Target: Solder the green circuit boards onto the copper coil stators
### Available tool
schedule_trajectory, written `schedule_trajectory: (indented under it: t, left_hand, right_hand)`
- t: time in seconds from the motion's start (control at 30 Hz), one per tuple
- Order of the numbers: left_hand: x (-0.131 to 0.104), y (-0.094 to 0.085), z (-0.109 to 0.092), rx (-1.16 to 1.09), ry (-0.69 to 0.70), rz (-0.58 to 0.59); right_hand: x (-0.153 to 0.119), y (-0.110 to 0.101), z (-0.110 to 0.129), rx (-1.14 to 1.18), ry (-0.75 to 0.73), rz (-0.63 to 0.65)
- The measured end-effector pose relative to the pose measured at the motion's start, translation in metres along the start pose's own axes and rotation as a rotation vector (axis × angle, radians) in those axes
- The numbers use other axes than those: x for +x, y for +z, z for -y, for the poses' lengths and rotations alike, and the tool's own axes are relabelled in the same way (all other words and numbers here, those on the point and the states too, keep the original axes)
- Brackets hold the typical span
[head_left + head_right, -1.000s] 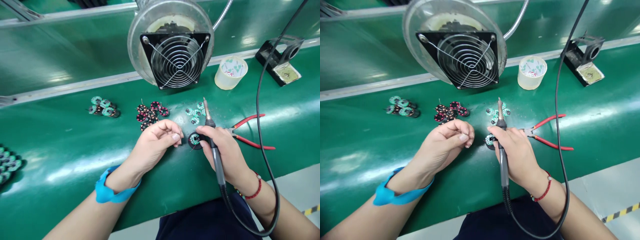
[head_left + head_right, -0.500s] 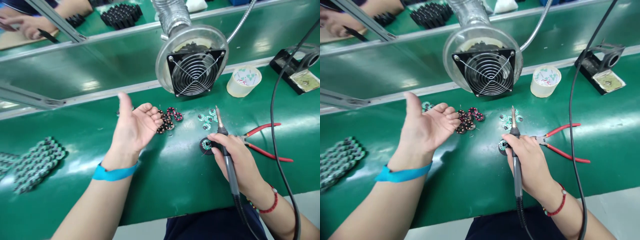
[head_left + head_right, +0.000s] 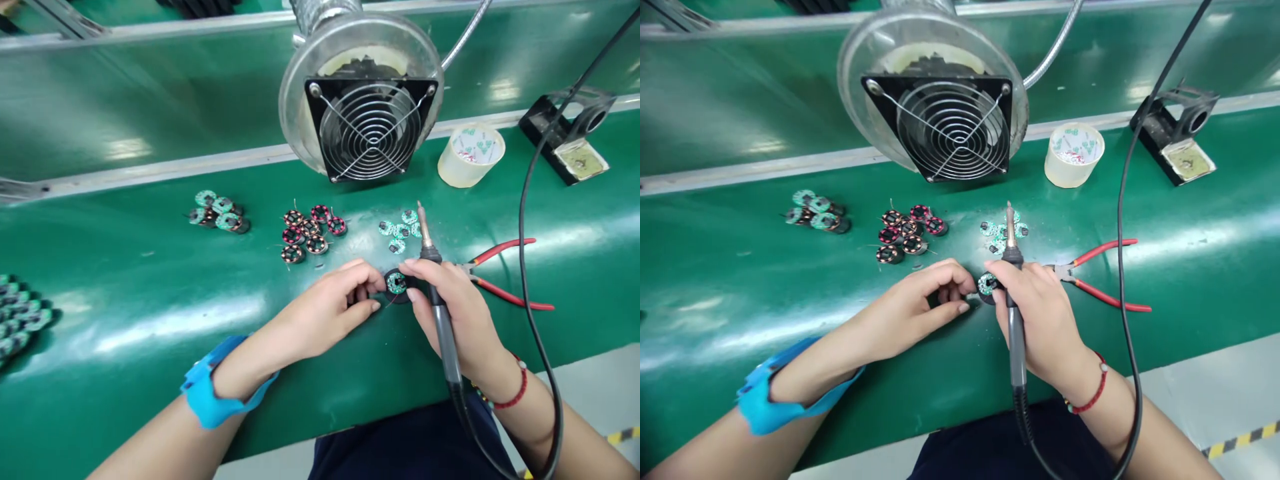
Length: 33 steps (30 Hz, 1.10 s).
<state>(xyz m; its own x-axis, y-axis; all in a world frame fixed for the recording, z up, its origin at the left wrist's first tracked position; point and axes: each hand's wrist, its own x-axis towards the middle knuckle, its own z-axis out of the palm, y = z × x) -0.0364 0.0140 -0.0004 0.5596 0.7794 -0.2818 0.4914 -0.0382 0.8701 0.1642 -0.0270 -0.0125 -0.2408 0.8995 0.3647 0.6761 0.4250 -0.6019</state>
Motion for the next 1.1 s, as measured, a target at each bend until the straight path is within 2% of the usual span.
schedule_trajectory:
  t: [0.17, 0.43, 0.63, 0.8, 1.1]
  left_hand:
    - [0.002, 0.006, -0.001, 0.100, 0.031, -0.080]
    - [0.006, 0.012, -0.002, 0.082, 0.118, -0.137]
    - [0.008, 0.014, -0.002, 0.014, 0.127, -0.173]
    - [0.009, 0.015, -0.005, 0.008, 0.135, -0.167]
    - [0.007, 0.015, -0.003, -0.014, 0.073, -0.229]
  right_hand:
    - [0.000, 0.001, 0.000, 0.009, -0.019, -0.007]
    - [-0.001, -0.002, 0.001, 0.028, -0.014, 0.005]
    - [-0.001, -0.007, 0.002, 0.111, -0.137, 0.070]
    - [-0.004, -0.007, -0.001, 0.110, -0.178, 0.118]
    - [-0.002, -0.005, 0.001, -0.030, -0.146, 0.063]
